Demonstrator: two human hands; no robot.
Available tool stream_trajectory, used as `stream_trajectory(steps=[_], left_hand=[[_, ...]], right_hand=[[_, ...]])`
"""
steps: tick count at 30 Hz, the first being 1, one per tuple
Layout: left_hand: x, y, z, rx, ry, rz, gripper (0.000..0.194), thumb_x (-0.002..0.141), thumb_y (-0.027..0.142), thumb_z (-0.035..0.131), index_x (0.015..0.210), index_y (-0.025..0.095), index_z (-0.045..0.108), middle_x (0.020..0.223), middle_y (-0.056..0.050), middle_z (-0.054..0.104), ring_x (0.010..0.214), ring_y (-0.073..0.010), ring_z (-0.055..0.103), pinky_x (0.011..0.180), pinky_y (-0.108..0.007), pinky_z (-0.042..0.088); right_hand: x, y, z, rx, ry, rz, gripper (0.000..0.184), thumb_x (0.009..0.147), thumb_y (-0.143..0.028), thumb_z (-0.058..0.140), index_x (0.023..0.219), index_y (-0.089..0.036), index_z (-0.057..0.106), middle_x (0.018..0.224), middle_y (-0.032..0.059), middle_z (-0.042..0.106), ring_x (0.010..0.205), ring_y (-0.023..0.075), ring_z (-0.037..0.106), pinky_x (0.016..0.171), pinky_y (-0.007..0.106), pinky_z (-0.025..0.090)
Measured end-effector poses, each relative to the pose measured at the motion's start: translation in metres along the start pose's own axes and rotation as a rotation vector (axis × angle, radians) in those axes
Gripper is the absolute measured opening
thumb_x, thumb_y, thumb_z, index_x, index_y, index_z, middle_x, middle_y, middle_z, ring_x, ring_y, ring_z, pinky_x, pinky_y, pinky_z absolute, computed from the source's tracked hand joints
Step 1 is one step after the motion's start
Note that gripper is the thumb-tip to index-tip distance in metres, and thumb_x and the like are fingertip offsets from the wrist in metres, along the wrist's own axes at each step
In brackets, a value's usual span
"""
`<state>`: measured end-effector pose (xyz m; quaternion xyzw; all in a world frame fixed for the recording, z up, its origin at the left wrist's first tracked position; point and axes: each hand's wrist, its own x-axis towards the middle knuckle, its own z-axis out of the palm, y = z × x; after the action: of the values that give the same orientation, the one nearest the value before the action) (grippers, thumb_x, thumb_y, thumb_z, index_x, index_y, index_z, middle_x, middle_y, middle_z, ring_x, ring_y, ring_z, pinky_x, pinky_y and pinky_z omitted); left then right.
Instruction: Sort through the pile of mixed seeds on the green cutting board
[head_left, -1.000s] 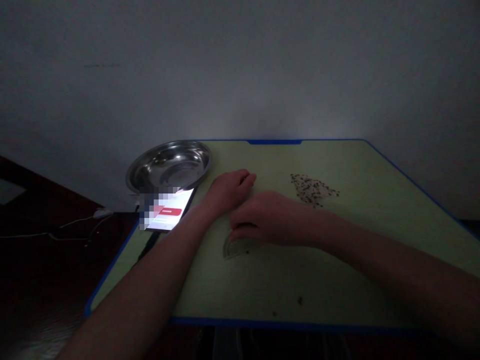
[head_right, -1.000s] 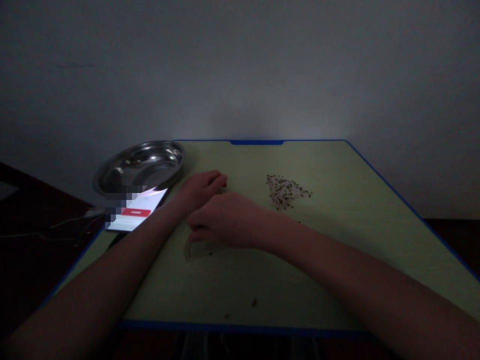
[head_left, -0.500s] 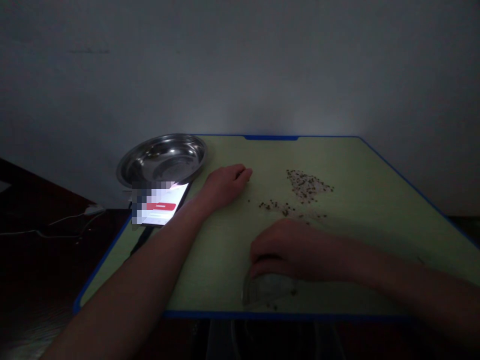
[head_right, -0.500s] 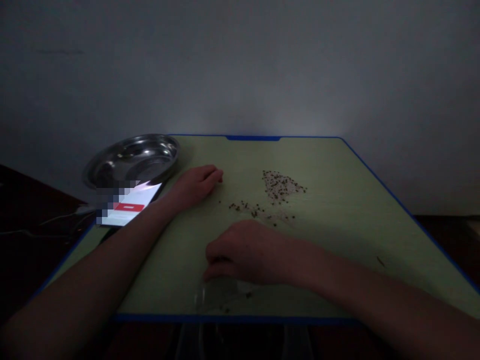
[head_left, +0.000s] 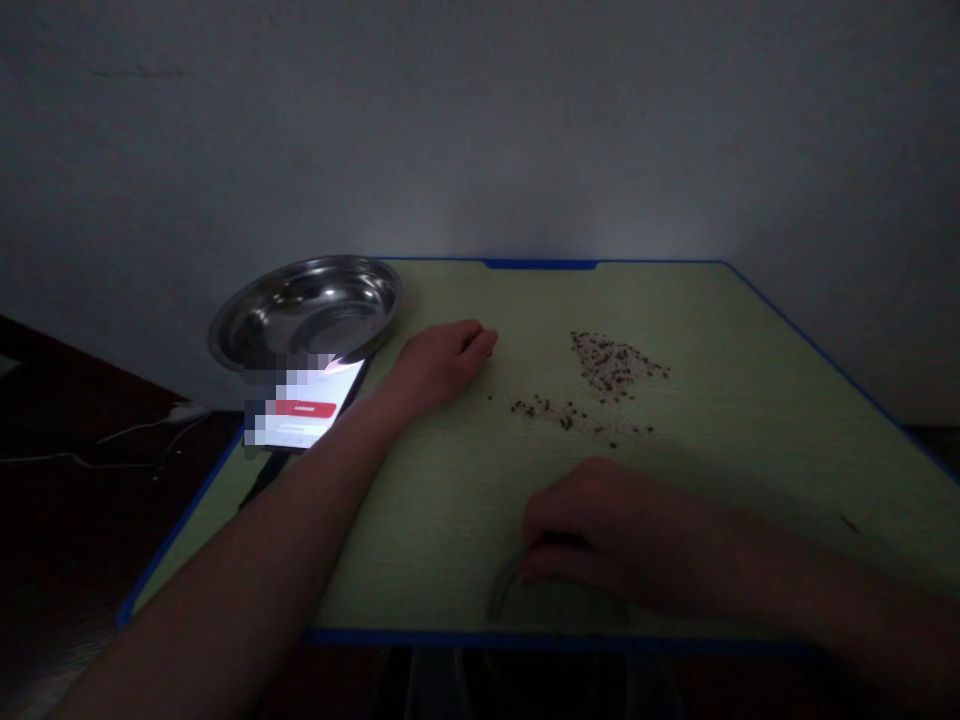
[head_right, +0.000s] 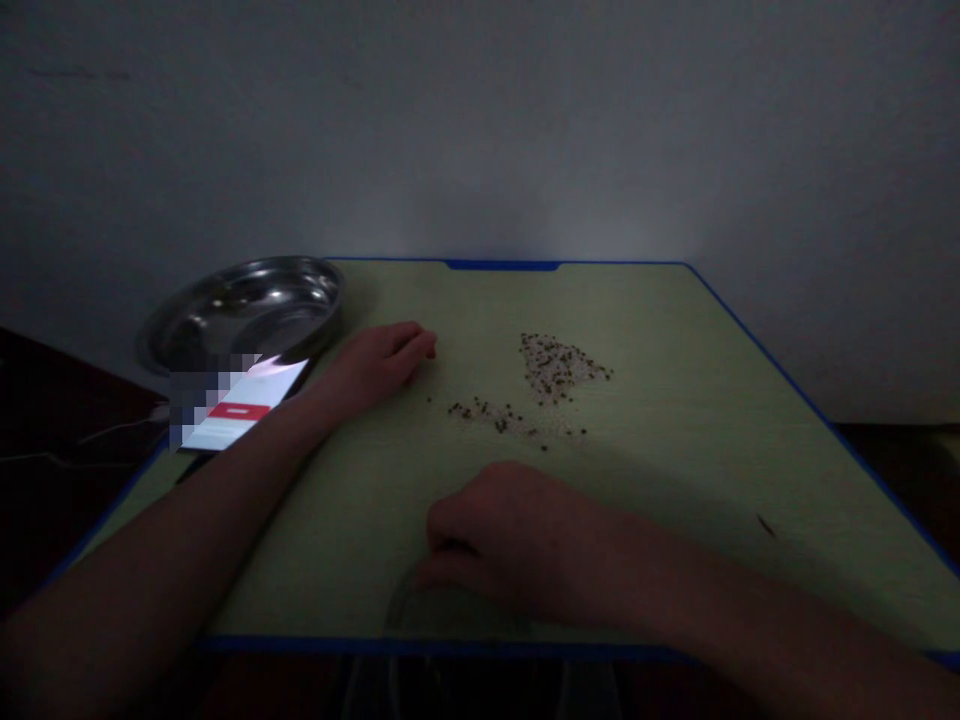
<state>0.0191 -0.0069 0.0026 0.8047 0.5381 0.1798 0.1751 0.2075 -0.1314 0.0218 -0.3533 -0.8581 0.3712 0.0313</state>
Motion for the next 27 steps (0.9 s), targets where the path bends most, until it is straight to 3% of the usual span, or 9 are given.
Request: stream_trajectory(steps=[4, 10, 14, 19, 24, 27], left_hand=[[0.0, 0.0, 0.0, 0.002, 0.003, 0.003, 0.036, 0.091, 0.044, 0.037, 0.084, 0.019, 0.063, 0.069, -0.003, 0.062, 0.067, -0.0171, 0.053, 0.061, -0.029, 0.035], [-0.002, -0.004, 0.001, -0.05, 0.032, 0.004, 0.026, 0.084, 0.041, 0.054, 0.097, 0.019, 0.06, 0.077, -0.002, 0.066, 0.066, -0.0152, 0.056, 0.059, -0.027, 0.037], [-0.001, -0.006, 0.0, -0.05, 0.033, 0.006, 0.02, 0.083, 0.035, 0.055, 0.091, 0.018, 0.061, 0.08, -0.003, 0.067, 0.067, -0.0151, 0.057, 0.059, -0.027, 0.038], [0.001, -0.011, 0.0, -0.057, 0.01, 0.039, 0.022, 0.086, 0.035, 0.049, 0.087, 0.017, 0.063, 0.079, -0.004, 0.067, 0.067, -0.0153, 0.056, 0.059, -0.027, 0.038], [0.003, -0.014, 0.0, -0.136, 0.042, 0.042, 0.019, 0.083, 0.031, 0.05, 0.086, 0.017, 0.062, 0.075, -0.003, 0.066, 0.062, -0.0132, 0.055, 0.057, -0.025, 0.038], [0.002, -0.014, -0.002, -0.165, 0.062, 0.039, 0.017, 0.082, 0.029, 0.05, 0.085, 0.017, 0.06, 0.071, -0.001, 0.064, 0.059, -0.0121, 0.053, 0.056, -0.024, 0.038]], right_hand=[[-0.005, 0.0, 0.0, 0.049, -0.015, -0.007, 0.028, 0.093, -0.038, 0.053, 0.081, -0.02, 0.071, 0.073, 0.0006, 0.071, 0.062, 0.0115, 0.061, 0.057, 0.022, 0.039], [-0.007, 0.002, -0.004, 0.037, -0.001, -0.058, 0.026, 0.091, -0.037, 0.056, 0.078, -0.019, 0.07, 0.068, -0.0012, 0.068, 0.058, 0.0095, 0.057, 0.056, 0.021, 0.037], [-0.011, 0.01, -0.029, 0.024, 0.21, 0.009, 0.025, 0.092, -0.035, 0.054, 0.075, -0.019, 0.065, 0.06, -0.0033, 0.062, 0.053, 0.0086, 0.053, 0.051, 0.021, 0.035], [-0.021, 0.035, -0.067, 0.122, 0.551, 0.22, 0.024, 0.09, -0.038, 0.05, 0.077, -0.021, 0.06, 0.063, -0.0015, 0.064, 0.042, 0.008, 0.048, 0.043, 0.023, 0.035], [-0.021, 0.059, -0.079, 0.254, 0.651, 0.312, 0.023, 0.084, -0.041, 0.057, 0.09, -0.019, 0.061, 0.066, 0.0002, 0.065, 0.041, 0.0082, 0.049, 0.038, 0.022, 0.037], [-0.012, 0.064, -0.079, 0.282, 0.606, 0.315, 0.024, 0.084, -0.038, 0.056, 0.093, -0.017, 0.062, 0.064, -0.0003, 0.062, 0.041, 0.0076, 0.05, 0.037, 0.02, 0.037]])
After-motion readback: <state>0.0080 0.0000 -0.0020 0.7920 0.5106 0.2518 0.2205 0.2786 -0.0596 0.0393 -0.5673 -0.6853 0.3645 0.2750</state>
